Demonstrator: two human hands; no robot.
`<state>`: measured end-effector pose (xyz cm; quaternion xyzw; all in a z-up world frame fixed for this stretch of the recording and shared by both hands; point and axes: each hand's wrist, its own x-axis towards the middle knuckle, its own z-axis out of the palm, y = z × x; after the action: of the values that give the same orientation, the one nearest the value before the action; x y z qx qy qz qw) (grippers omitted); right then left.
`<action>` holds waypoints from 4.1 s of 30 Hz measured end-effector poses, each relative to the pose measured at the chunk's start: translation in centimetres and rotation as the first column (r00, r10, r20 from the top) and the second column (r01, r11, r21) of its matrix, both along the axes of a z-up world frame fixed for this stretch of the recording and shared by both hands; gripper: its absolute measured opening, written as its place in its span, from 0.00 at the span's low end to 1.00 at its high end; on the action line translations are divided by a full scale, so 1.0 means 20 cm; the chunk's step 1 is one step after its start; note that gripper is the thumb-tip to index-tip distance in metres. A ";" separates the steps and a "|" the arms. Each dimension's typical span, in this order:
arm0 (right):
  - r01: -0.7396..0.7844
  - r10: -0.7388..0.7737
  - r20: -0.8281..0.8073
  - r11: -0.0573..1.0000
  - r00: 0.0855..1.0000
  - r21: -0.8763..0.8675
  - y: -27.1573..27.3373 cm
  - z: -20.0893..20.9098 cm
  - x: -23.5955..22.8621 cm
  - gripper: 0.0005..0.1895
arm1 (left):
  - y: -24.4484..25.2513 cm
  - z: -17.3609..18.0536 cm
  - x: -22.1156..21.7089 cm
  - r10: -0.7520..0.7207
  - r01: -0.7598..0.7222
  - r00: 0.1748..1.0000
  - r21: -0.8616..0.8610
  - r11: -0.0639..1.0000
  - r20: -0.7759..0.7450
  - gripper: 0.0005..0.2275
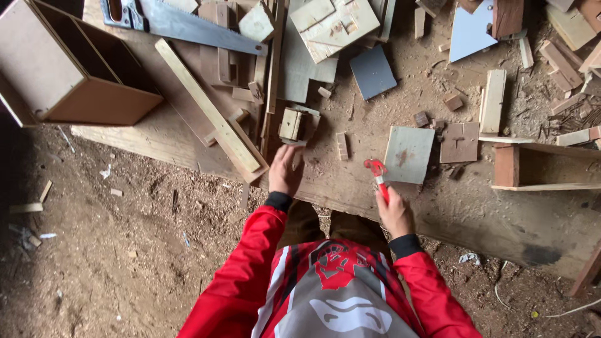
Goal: The person saws a white rectangular board on a workbench, then uses a hammer to drive nails into small wooden blocks. The person handles the saw and hammer with both hands and positions the wood pieces on the bench.
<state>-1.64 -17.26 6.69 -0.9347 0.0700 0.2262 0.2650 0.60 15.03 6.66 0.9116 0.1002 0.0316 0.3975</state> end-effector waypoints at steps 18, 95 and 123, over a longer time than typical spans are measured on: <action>0.295 -0.302 0.261 0.953 0.917 0.067 0.00 0.15 -0.39 0.11 | -0.08 -0.11 0.17 -0.001 -0.004 0.999 -0.129 0.992 -0.038 0.22; 0.330 -0.367 0.396 0.930 0.842 0.162 -2.69 -0.20 0.11 0.13 | -3.27 -0.74 1.48 -0.735 0.856 0.466 0.462 0.234 -0.492 0.23; 0.408 -0.500 0.200 0.835 0.842 0.369 -2.85 -0.57 -0.07 0.13 | -3.38 -0.91 1.68 -0.596 -0.849 0.317 0.059 -0.525 -0.738 0.19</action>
<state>-3.12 -74.27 -4.76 -0.8592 0.2163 0.0253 0.4629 34.18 -52.64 -11.47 -0.1799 0.5570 -0.3437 0.7343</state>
